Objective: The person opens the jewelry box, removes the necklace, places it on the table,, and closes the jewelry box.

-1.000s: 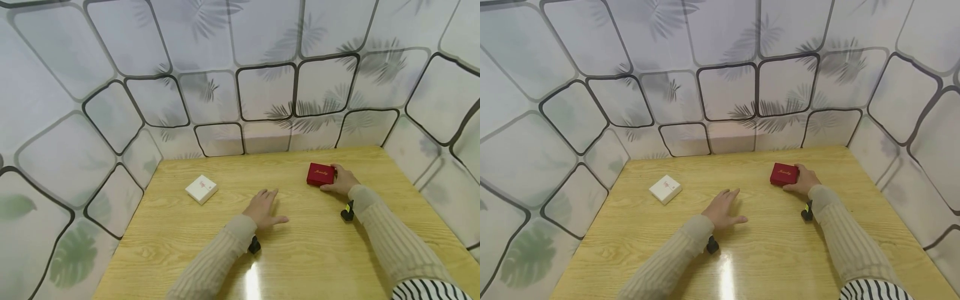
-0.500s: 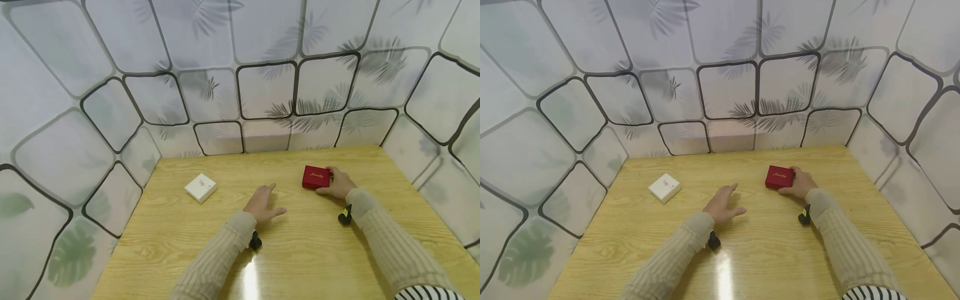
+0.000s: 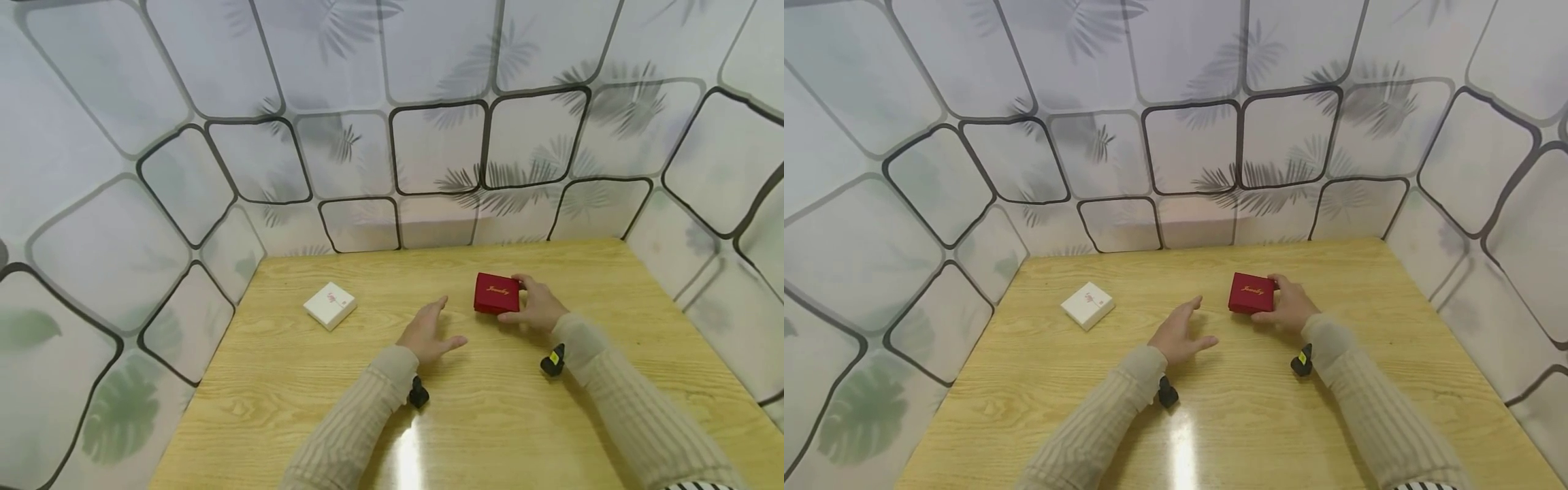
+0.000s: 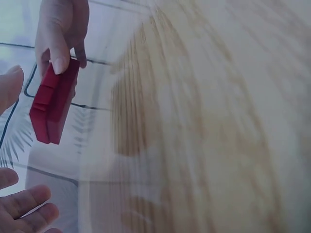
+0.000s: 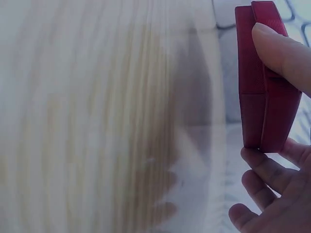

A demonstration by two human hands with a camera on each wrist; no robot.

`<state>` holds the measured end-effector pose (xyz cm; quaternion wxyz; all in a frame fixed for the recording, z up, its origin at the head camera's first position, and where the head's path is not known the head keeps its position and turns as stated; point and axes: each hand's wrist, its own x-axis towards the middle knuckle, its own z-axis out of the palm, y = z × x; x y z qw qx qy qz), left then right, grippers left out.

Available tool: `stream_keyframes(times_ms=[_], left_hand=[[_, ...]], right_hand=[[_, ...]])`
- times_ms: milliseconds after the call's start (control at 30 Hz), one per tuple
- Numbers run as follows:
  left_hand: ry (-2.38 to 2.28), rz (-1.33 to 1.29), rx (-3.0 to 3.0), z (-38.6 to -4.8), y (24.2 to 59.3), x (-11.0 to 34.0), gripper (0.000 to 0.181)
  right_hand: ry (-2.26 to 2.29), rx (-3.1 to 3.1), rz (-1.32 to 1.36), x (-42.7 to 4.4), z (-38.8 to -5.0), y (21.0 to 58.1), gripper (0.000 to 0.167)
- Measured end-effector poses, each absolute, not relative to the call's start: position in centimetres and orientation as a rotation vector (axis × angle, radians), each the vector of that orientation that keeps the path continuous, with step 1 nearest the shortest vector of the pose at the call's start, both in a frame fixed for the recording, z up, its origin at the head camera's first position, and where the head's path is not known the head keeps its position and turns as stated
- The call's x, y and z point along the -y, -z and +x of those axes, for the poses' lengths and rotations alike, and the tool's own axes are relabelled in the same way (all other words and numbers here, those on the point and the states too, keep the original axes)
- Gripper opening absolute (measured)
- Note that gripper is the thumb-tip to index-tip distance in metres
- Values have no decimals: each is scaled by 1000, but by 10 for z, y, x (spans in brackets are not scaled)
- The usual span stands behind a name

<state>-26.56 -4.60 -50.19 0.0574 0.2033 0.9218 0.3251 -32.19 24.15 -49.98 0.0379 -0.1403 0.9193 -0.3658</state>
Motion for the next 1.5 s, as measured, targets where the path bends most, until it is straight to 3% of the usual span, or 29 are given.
stream_keyframes(times_ms=[533, 1500], left_hand=[[-1060, 625, -2823, -264, 503, 52, 100], [-1063, 687, -2807, -258, 487, 64, 114]], right_hand=[[1190, -2760, -633, -208, -294, 497, 97], [1145, -2687, -794, -180, -269, 478, 104]])
